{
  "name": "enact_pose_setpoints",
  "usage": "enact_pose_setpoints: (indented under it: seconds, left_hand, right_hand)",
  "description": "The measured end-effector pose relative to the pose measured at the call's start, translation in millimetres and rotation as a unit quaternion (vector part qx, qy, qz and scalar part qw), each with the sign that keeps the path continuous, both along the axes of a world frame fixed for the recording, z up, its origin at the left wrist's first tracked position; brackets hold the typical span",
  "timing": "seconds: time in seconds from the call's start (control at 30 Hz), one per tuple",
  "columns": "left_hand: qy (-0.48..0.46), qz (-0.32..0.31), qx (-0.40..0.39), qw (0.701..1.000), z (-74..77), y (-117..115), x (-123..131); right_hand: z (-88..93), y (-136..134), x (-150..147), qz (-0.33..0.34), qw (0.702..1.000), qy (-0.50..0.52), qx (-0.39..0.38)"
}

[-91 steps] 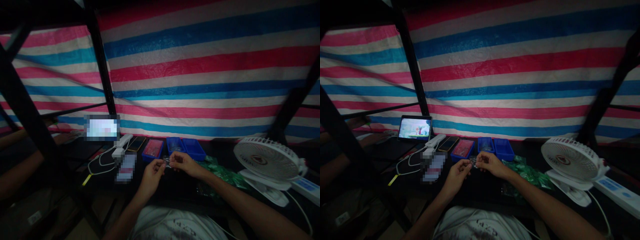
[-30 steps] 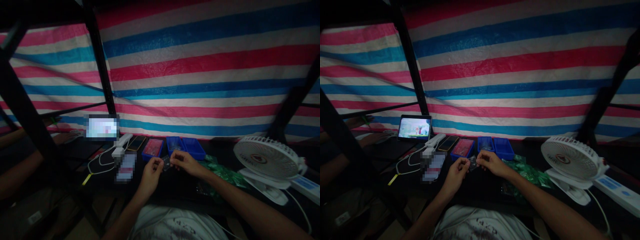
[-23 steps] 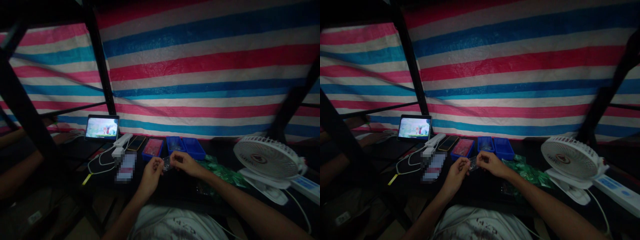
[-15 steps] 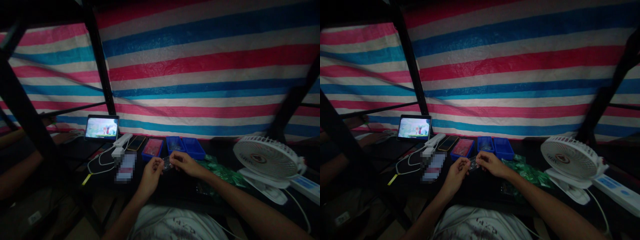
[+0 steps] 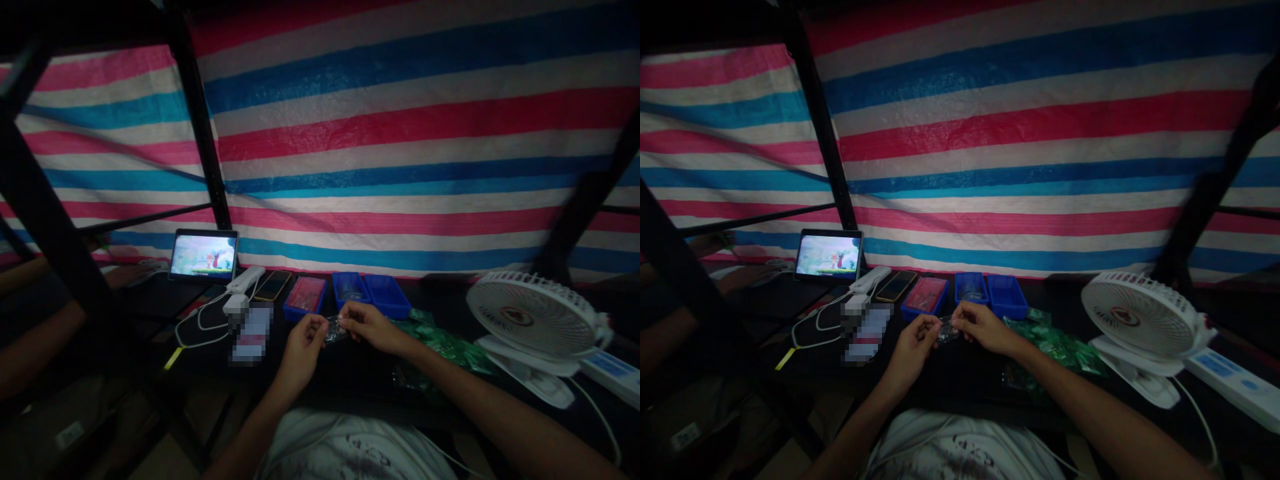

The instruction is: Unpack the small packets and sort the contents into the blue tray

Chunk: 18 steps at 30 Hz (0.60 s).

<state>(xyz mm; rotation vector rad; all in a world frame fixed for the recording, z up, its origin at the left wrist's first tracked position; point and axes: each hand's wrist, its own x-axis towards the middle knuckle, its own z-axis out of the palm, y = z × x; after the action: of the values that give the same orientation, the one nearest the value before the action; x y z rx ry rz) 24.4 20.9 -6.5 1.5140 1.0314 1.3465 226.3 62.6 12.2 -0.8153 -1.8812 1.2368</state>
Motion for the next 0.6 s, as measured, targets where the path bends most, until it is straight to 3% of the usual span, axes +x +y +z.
enact_pose_setpoints:
  seconds: [0.23, 0.6]
  left_hand:
    - [0.024, -0.043, -0.001, 0.999, -2.6, -0.4, 1.4]
    - [0.018, -0.058, 0.003, 0.998, -5.1, 1.8, -0.1]
  right_hand:
    - [0.7, 0.6, -1.4, -0.001, 1.000, 0.020, -0.001]
    - [5.6, -4.2, -1.4, -0.010, 0.999, -0.003, 0.032]
